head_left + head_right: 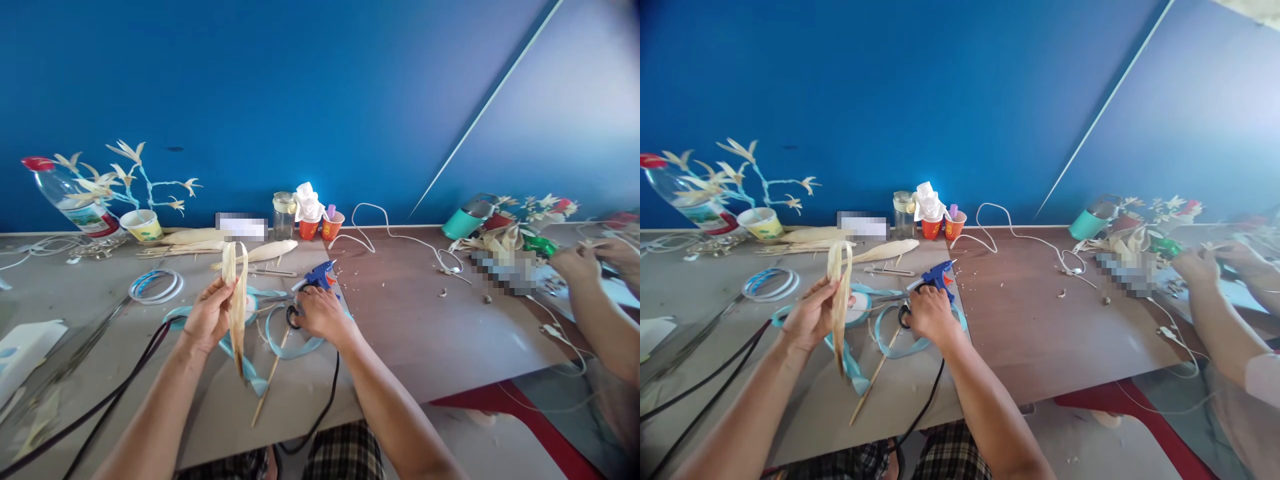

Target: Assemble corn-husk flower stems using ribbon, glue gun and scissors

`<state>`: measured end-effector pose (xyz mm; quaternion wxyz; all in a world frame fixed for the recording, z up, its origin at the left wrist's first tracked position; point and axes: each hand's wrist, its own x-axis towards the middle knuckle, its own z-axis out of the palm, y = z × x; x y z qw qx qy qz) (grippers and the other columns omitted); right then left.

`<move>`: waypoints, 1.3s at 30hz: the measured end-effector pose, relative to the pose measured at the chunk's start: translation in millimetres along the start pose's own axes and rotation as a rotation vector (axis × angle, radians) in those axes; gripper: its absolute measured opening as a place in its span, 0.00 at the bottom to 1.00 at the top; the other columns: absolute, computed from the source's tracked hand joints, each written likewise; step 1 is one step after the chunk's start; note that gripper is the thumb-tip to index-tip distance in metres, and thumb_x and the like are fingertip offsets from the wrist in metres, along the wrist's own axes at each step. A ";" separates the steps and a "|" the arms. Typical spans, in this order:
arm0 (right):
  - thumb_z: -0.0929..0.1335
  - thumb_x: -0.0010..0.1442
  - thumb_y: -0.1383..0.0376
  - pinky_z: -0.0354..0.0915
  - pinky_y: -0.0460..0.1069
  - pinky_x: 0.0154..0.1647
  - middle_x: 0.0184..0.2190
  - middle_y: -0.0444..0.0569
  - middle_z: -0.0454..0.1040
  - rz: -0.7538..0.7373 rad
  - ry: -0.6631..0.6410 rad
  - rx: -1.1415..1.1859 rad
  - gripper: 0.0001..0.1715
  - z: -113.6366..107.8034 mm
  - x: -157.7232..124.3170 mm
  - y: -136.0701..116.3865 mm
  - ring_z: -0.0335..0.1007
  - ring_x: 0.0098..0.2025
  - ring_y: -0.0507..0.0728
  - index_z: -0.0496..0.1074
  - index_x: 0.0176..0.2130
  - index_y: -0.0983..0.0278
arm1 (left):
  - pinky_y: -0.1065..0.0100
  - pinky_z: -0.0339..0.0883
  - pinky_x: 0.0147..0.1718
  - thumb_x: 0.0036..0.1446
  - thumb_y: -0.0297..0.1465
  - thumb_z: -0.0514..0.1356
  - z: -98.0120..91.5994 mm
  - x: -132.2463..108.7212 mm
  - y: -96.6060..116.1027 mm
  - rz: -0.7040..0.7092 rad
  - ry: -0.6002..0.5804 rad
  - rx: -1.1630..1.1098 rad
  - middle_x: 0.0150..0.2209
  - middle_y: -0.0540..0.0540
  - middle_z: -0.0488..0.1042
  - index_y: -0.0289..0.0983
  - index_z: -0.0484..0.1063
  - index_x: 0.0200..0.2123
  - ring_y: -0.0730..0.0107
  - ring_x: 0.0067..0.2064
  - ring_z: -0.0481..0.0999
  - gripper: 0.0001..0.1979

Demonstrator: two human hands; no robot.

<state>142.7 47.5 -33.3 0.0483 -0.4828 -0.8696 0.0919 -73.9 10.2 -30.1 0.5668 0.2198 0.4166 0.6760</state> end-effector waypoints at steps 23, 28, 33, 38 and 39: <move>0.65 0.49 0.73 0.61 0.46 0.28 0.24 0.43 0.72 0.221 0.063 0.657 0.15 11.9 16.4 0.9 0.69 0.28 0.53 0.67 0.40 0.64 | 0.72 0.69 0.24 0.41 0.29 0.69 -0.1 -0.2 -10.5 -0.060 -0.022 0.080 0.26 0.48 0.77 0.34 0.76 0.32 0.72 0.24 0.74 0.12; 0.64 0.47 0.72 0.57 0.44 0.23 0.19 0.39 0.69 0.301 0.042 1.211 0.10 3.9 22.4 11.4 0.65 0.23 0.50 0.65 0.33 0.64 | 0.71 0.70 0.23 0.40 0.29 0.69 -0.6 0.9 -10.0 -0.072 -0.036 0.042 0.25 0.48 0.77 0.34 0.76 0.32 0.71 0.23 0.74 0.12; 0.66 0.46 0.69 0.56 0.44 0.23 0.21 0.41 0.70 0.131 0.052 1.622 0.11 -4.5 18.4 9.6 0.66 0.25 0.50 0.65 0.35 0.64 | 0.70 0.71 0.27 0.39 0.28 0.69 1.0 1.8 -11.0 -0.075 -0.022 -0.003 0.27 0.48 0.78 0.34 0.77 0.31 0.71 0.25 0.75 0.12; 0.69 0.47 0.64 0.55 0.45 0.23 0.23 0.41 0.62 -0.112 0.073 1.778 0.14 -10.2 13.0 5.5 0.62 0.24 0.50 0.62 0.35 0.62 | 0.73 0.70 0.25 0.38 0.30 0.70 10.2 -5.2 -11.6 -0.087 -0.090 0.033 0.33 0.44 0.79 0.34 0.78 0.35 0.72 0.26 0.74 0.16; 0.69 0.47 0.62 0.55 0.46 0.23 0.23 0.41 0.60 -0.132 0.060 1.781 0.15 -10.6 12.3 5.0 0.60 0.24 0.50 0.62 0.35 0.61 | 0.73 0.70 0.26 0.38 0.30 0.70 11.1 -6.5 -11.5 -0.082 -0.096 0.033 0.33 0.44 0.79 0.34 0.78 0.36 0.72 0.26 0.74 0.17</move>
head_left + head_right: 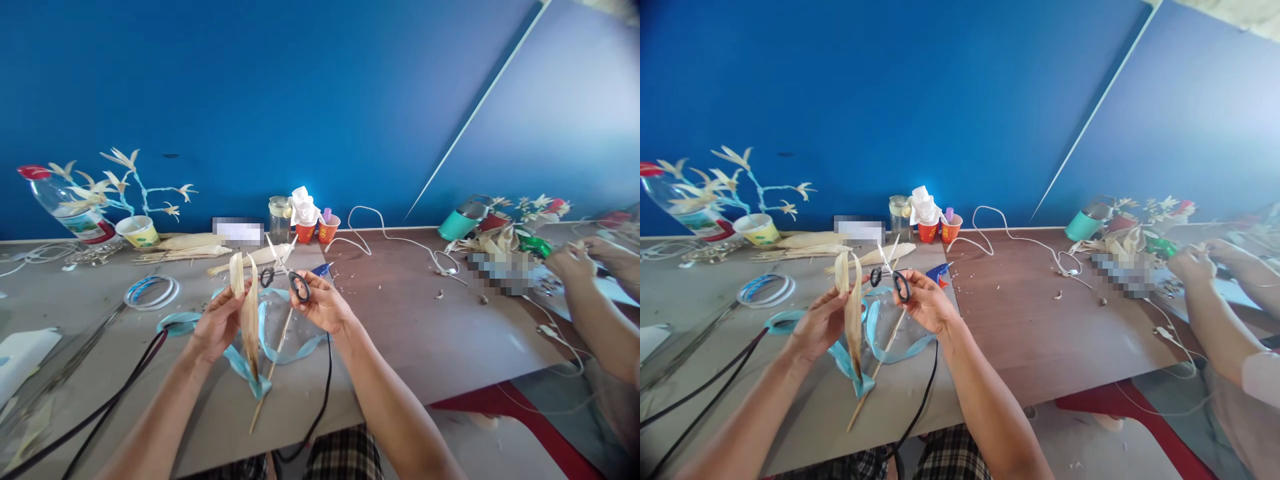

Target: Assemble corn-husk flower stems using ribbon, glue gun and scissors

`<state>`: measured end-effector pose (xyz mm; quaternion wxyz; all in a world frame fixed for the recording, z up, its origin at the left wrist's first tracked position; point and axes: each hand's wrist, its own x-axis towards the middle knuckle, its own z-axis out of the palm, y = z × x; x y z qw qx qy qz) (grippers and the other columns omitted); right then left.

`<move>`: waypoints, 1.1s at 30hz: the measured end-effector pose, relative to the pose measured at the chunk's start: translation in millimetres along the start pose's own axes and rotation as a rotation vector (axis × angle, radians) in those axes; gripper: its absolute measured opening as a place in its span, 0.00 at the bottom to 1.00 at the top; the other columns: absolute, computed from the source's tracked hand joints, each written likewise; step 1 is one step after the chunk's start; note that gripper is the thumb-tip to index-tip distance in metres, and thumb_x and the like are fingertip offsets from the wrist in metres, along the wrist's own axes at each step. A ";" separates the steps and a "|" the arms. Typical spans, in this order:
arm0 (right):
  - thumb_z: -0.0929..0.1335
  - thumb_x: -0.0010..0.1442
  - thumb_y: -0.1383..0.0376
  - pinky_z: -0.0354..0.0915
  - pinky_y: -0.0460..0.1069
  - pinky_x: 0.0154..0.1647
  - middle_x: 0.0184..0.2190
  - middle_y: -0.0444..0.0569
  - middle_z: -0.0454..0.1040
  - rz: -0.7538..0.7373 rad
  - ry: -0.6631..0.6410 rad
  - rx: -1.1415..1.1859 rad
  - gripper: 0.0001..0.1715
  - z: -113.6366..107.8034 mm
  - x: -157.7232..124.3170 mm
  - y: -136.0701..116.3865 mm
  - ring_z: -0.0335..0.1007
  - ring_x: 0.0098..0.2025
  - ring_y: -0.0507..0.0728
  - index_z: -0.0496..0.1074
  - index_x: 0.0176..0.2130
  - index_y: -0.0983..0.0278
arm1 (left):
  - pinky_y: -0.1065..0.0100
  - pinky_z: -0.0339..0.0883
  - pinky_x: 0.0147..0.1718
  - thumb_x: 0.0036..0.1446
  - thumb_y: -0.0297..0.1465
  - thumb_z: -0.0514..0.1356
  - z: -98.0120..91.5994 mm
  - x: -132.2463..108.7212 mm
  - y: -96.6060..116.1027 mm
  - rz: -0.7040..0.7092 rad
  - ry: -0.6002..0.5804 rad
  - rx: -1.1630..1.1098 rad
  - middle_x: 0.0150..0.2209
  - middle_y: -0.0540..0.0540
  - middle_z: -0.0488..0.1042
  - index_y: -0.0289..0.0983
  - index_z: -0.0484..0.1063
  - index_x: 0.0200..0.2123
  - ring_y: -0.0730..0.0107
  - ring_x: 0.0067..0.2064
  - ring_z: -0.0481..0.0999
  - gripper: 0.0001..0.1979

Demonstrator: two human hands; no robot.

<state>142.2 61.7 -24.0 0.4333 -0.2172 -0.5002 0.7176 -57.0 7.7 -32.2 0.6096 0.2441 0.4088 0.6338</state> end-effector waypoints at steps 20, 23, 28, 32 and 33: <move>0.73 0.47 0.63 0.53 0.47 0.29 0.22 0.43 0.70 0.098 -0.303 0.307 0.23 1.7 -4.4 6.6 0.59 0.23 0.49 0.70 0.44 0.65 | 0.71 0.70 0.29 0.40 0.31 0.70 0.0 -6.3 2.2 -0.023 -0.110 0.014 0.38 0.45 0.79 0.36 0.78 0.30 0.71 0.27 0.75 0.10; 0.74 0.47 0.63 0.51 0.46 0.28 0.22 0.44 0.69 0.121 -0.324 0.272 0.22 3.3 -5.7 5.4 0.60 0.23 0.48 0.71 0.42 0.67 | 0.71 0.71 0.29 0.40 0.31 0.70 -0.2 -6.5 1.3 -0.052 -0.100 0.013 0.32 0.46 0.79 0.36 0.78 0.32 0.70 0.27 0.76 0.12; 0.76 0.42 0.60 0.51 0.44 0.26 0.22 0.42 0.68 0.119 -0.181 0.197 0.23 15.3 -4.9 5.4 0.61 0.25 0.48 0.71 0.38 0.67 | 0.74 0.68 0.26 0.38 0.32 0.71 3.3 -8.4 -2.4 -0.067 -0.102 0.051 0.26 0.47 0.78 0.35 0.78 0.30 0.71 0.25 0.75 0.13; 0.78 0.38 0.62 0.57 0.44 0.33 0.30 0.44 0.71 0.052 -0.074 0.138 0.28 24.0 -2.0 12.3 0.65 0.32 0.51 0.70 0.39 0.65 | 0.74 0.66 0.26 0.40 0.34 0.70 8.2 -10.1 -5.3 -0.092 -0.142 0.125 0.25 0.48 0.76 0.35 0.77 0.32 0.73 0.25 0.73 0.14; 0.78 0.37 0.60 0.58 0.45 0.34 0.31 0.45 0.72 0.057 -0.073 0.130 0.31 25.1 -1.3 14.2 0.65 0.32 0.52 0.69 0.41 0.64 | 0.74 0.65 0.25 0.39 0.35 0.70 9.4 -10.5 -5.8 -0.088 -0.147 0.139 0.25 0.49 0.76 0.36 0.77 0.33 0.73 0.24 0.72 0.15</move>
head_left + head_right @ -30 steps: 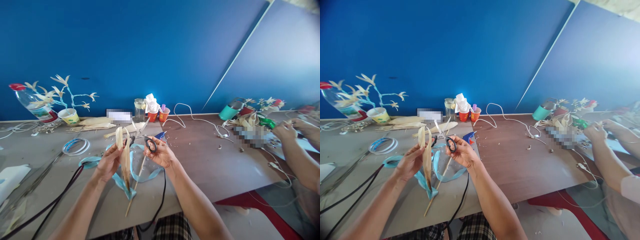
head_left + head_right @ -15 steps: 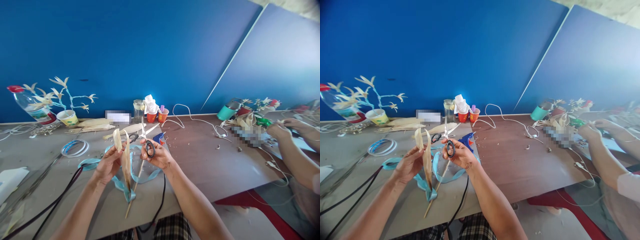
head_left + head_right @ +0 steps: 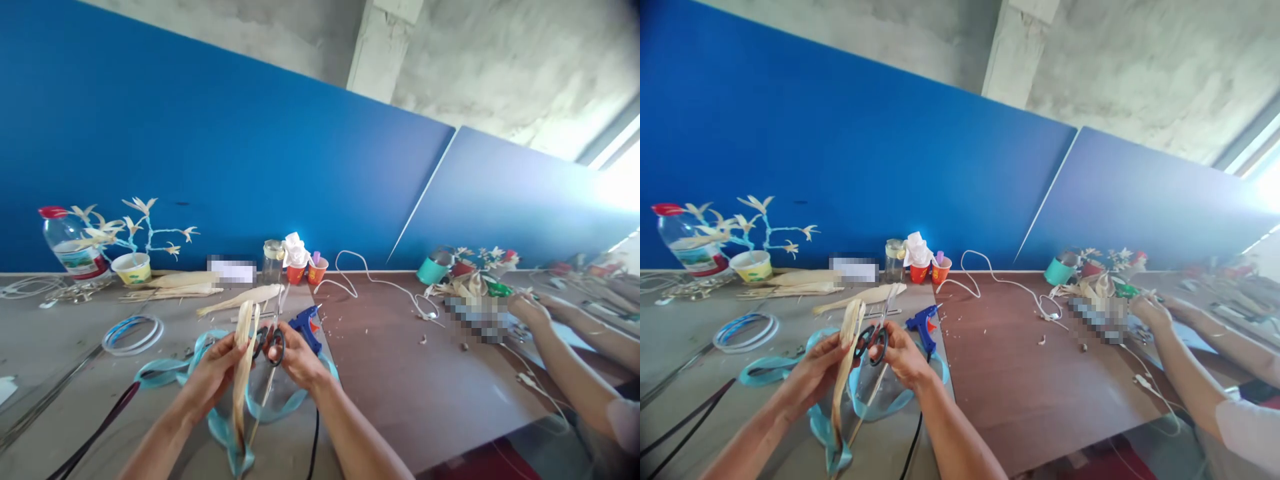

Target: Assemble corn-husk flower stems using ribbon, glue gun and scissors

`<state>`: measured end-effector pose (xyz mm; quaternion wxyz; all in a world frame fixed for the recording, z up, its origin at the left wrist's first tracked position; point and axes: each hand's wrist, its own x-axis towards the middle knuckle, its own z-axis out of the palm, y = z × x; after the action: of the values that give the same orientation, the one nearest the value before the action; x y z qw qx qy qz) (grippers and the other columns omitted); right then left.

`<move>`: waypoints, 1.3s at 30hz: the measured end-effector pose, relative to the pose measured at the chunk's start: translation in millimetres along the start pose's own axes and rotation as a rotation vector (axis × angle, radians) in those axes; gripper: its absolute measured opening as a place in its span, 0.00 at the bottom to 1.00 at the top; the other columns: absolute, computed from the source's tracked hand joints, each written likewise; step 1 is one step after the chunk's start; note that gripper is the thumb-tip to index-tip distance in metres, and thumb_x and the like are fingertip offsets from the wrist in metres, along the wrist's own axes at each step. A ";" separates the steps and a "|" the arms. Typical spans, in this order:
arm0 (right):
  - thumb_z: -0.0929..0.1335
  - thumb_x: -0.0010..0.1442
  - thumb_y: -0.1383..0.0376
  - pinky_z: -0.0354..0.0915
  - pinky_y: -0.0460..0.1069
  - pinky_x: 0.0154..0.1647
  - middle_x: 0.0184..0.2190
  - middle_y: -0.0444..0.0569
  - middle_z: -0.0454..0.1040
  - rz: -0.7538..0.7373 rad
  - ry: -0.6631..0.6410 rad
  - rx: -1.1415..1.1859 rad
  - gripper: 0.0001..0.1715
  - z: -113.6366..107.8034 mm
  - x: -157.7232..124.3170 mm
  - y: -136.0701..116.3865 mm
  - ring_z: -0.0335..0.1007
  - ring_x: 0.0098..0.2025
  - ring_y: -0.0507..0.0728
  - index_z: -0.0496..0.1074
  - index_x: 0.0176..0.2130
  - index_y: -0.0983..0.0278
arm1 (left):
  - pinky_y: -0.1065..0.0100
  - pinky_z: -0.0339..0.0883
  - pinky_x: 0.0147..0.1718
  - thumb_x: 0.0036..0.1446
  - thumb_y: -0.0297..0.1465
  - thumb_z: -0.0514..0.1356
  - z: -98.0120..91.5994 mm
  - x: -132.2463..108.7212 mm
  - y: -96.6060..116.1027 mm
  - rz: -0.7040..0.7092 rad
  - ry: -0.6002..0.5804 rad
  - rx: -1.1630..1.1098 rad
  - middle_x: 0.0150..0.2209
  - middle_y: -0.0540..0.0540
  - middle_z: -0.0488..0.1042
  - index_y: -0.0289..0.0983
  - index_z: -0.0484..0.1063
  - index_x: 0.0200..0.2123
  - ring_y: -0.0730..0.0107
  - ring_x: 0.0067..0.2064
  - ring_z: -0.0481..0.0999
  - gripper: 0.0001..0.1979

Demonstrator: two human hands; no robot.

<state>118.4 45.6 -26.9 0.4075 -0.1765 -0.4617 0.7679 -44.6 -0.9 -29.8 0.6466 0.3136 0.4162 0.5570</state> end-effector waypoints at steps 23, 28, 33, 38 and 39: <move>0.74 0.43 0.59 0.52 0.43 0.23 0.25 0.41 0.68 -0.028 0.284 -0.366 0.37 -4.1 3.0 -2.6 0.56 0.24 0.48 0.65 0.52 0.64 | 0.69 0.66 0.35 0.42 0.46 0.64 -8.5 4.2 -3.6 0.262 0.181 0.485 0.30 0.48 0.76 0.38 0.71 0.31 0.61 0.36 0.74 0.19; 0.73 0.43 0.49 0.49 0.44 0.24 0.21 0.41 0.65 0.051 0.164 -0.350 0.34 -5.1 -0.6 -5.7 0.55 0.23 0.47 0.71 0.43 0.68 | 0.73 0.59 0.24 0.42 0.45 0.66 -7.5 3.1 -5.8 0.213 0.145 0.267 0.22 0.52 0.68 0.37 0.71 0.29 0.73 0.24 0.66 0.18; 0.74 0.42 0.48 0.46 0.44 0.23 0.20 0.42 0.68 0.054 0.095 -0.279 0.36 -2.6 -2.8 -3.4 0.53 0.21 0.47 0.70 0.44 0.68 | 0.75 0.53 0.20 0.37 0.40 0.70 -2.3 0.5 -4.3 0.137 0.121 0.093 0.18 0.55 0.64 0.35 0.73 0.30 0.78 0.20 0.61 0.19; 0.75 0.42 0.51 0.46 0.44 0.23 0.19 0.42 0.68 0.023 0.165 -0.239 0.34 -2.3 0.0 2.1 0.54 0.20 0.46 0.69 0.43 0.68 | 0.73 0.54 0.21 0.37 0.38 0.70 -0.8 0.4 -5.7 0.091 0.117 0.076 0.19 0.52 0.67 0.34 0.75 0.32 0.75 0.20 0.63 0.18; 0.74 0.42 0.51 0.46 0.44 0.23 0.19 0.42 0.68 0.024 0.173 -0.246 0.33 -2.4 0.4 2.3 0.54 0.20 0.46 0.69 0.43 0.68 | 0.72 0.55 0.21 0.38 0.38 0.70 -2.0 1.0 -6.6 0.089 0.116 0.083 0.19 0.51 0.67 0.34 0.75 0.32 0.74 0.21 0.64 0.18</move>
<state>118.7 46.7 -30.0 0.4117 -0.2959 -0.5134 0.6924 -43.3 -1.2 -36.7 0.5824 0.3253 0.4613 0.5849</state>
